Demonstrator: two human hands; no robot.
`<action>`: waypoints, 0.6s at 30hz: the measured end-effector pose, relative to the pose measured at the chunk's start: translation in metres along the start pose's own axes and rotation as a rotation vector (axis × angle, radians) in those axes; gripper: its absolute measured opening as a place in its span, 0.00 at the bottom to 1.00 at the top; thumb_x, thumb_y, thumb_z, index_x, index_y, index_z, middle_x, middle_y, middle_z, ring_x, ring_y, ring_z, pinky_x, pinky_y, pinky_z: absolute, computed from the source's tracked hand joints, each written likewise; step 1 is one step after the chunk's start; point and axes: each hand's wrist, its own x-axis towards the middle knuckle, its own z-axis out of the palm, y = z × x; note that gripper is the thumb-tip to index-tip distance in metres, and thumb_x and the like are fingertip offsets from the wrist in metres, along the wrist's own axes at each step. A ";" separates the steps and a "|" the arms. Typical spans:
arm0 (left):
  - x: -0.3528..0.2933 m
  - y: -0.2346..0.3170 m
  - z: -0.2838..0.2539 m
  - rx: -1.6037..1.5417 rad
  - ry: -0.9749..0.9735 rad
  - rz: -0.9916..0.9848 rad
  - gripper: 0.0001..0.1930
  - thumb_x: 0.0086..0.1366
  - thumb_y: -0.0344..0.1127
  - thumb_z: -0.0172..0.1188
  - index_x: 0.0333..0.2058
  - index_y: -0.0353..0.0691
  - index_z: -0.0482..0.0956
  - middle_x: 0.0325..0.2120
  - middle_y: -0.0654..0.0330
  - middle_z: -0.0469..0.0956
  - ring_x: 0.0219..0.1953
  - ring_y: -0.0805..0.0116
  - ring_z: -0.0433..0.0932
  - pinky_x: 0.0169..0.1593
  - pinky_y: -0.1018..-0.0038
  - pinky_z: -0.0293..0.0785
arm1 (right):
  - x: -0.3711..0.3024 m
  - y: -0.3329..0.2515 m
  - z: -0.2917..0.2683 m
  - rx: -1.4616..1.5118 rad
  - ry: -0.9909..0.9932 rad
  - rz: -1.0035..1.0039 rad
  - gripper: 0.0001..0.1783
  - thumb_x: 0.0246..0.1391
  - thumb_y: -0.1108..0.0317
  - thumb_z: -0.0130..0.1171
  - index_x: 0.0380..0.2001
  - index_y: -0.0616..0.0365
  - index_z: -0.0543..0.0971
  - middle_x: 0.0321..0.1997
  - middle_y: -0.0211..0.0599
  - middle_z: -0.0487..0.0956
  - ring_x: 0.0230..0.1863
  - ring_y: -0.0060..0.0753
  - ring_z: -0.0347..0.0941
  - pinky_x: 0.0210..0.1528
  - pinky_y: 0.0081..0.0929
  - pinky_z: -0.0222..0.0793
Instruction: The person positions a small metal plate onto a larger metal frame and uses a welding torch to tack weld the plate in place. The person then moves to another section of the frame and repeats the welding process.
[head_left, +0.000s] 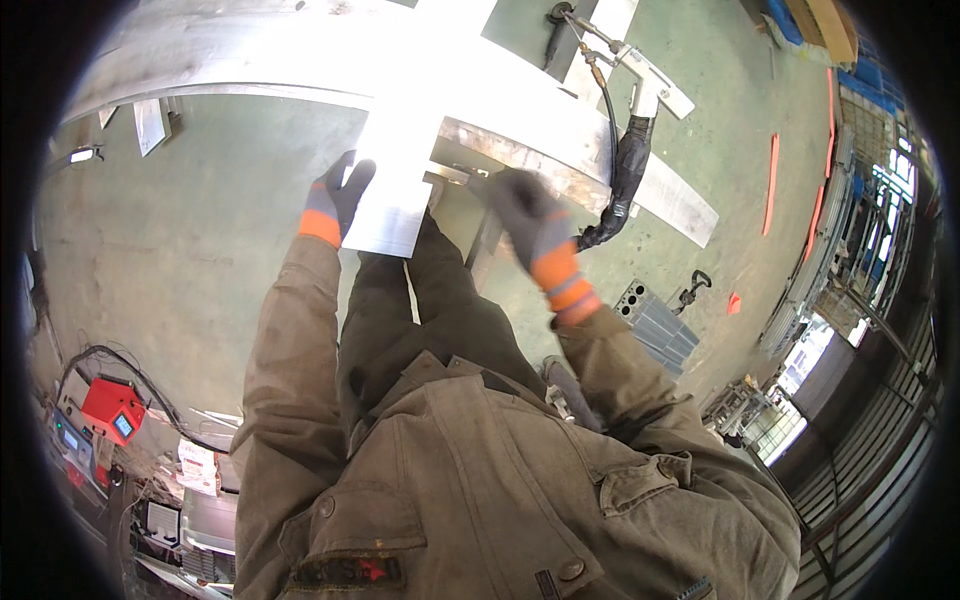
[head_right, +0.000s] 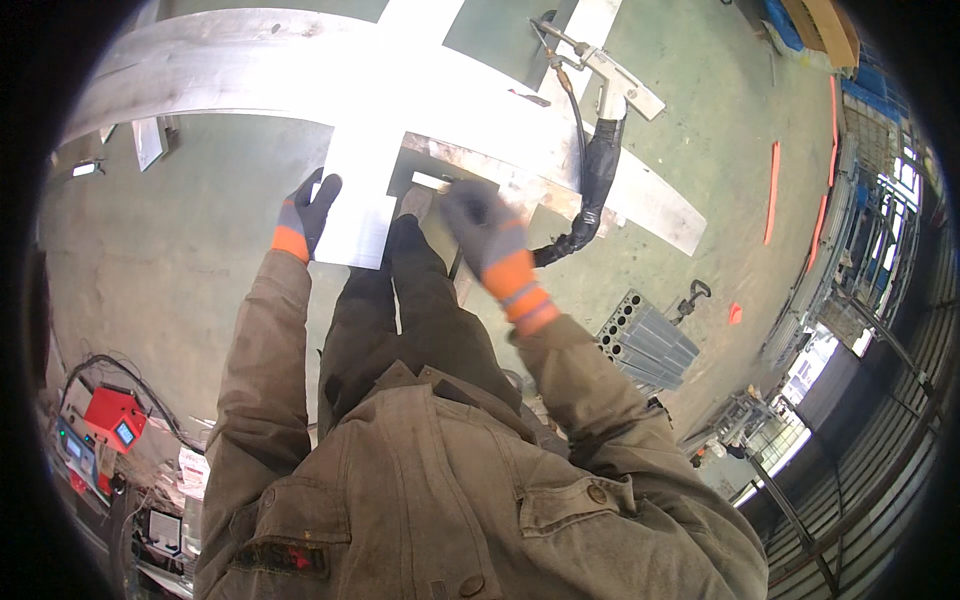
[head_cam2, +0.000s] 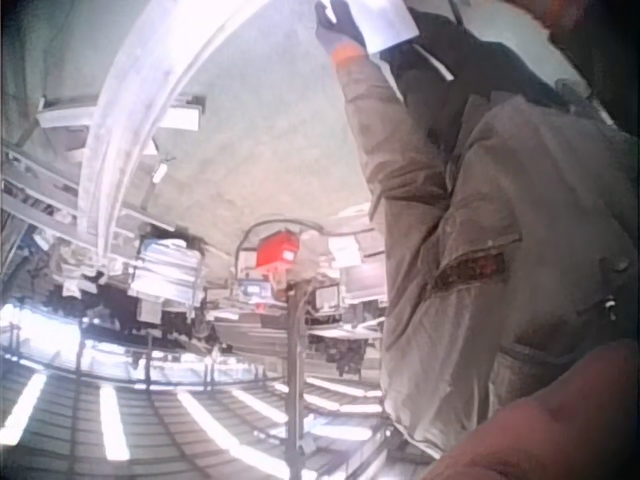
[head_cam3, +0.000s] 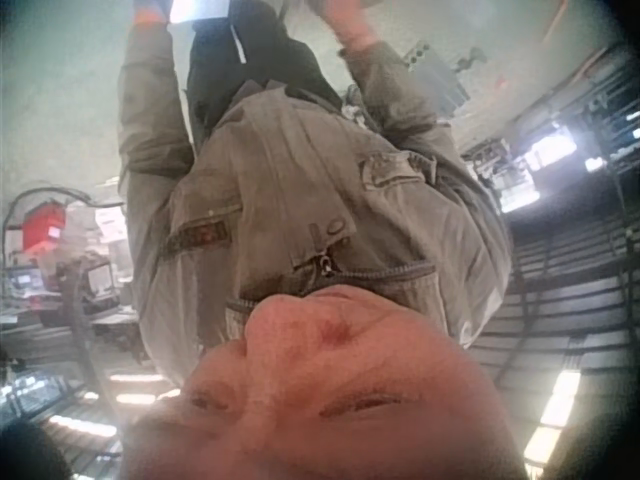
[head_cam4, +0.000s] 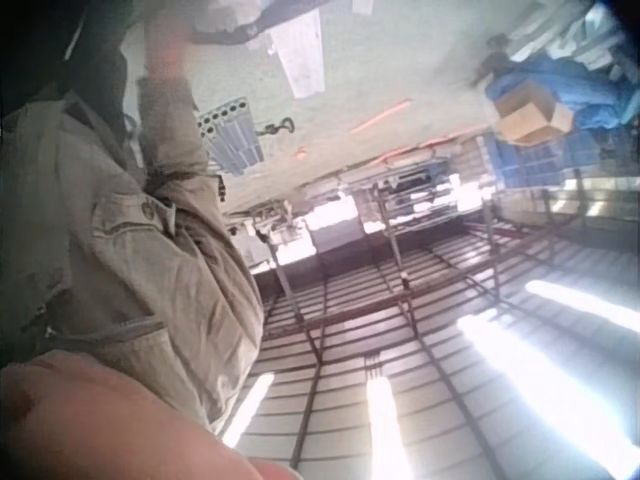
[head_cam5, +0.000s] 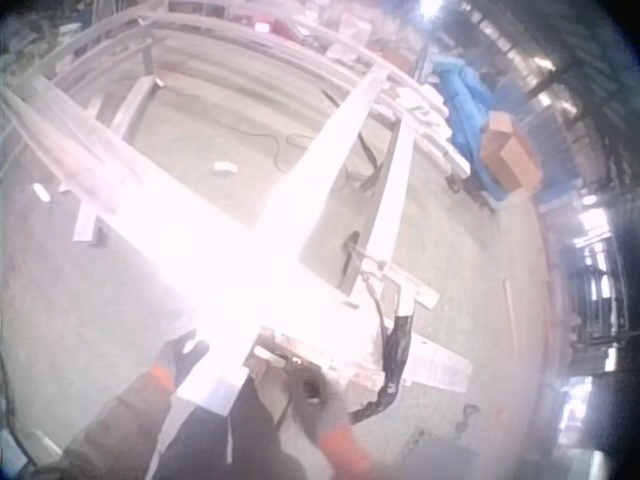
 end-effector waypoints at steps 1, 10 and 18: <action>-0.002 0.003 0.000 0.017 0.006 -0.014 0.41 0.71 0.60 0.70 0.68 0.30 0.75 0.57 0.47 0.85 0.57 0.63 0.82 0.59 0.67 0.79 | 0.002 0.005 0.023 -0.013 -0.113 0.123 0.20 0.66 0.55 0.71 0.51 0.60 0.86 0.46 0.43 0.89 0.49 0.32 0.85 0.56 0.32 0.79; 0.001 0.004 0.000 0.154 0.008 -0.041 0.44 0.70 0.68 0.66 0.69 0.35 0.76 0.53 0.48 0.86 0.51 0.62 0.83 0.55 0.66 0.79 | 0.036 0.047 0.112 0.389 -0.076 0.456 0.31 0.61 0.55 0.76 0.57 0.68 0.82 0.46 0.40 0.86 0.44 0.31 0.83 0.46 0.30 0.81; 0.002 0.002 -0.002 0.081 -0.040 -0.036 0.47 0.69 0.70 0.66 0.71 0.33 0.73 0.56 0.45 0.85 0.55 0.59 0.84 0.59 0.65 0.79 | 0.035 0.041 0.115 0.344 -0.030 0.420 0.26 0.60 0.62 0.78 0.52 0.71 0.83 0.45 0.44 0.87 0.43 0.34 0.85 0.47 0.34 0.86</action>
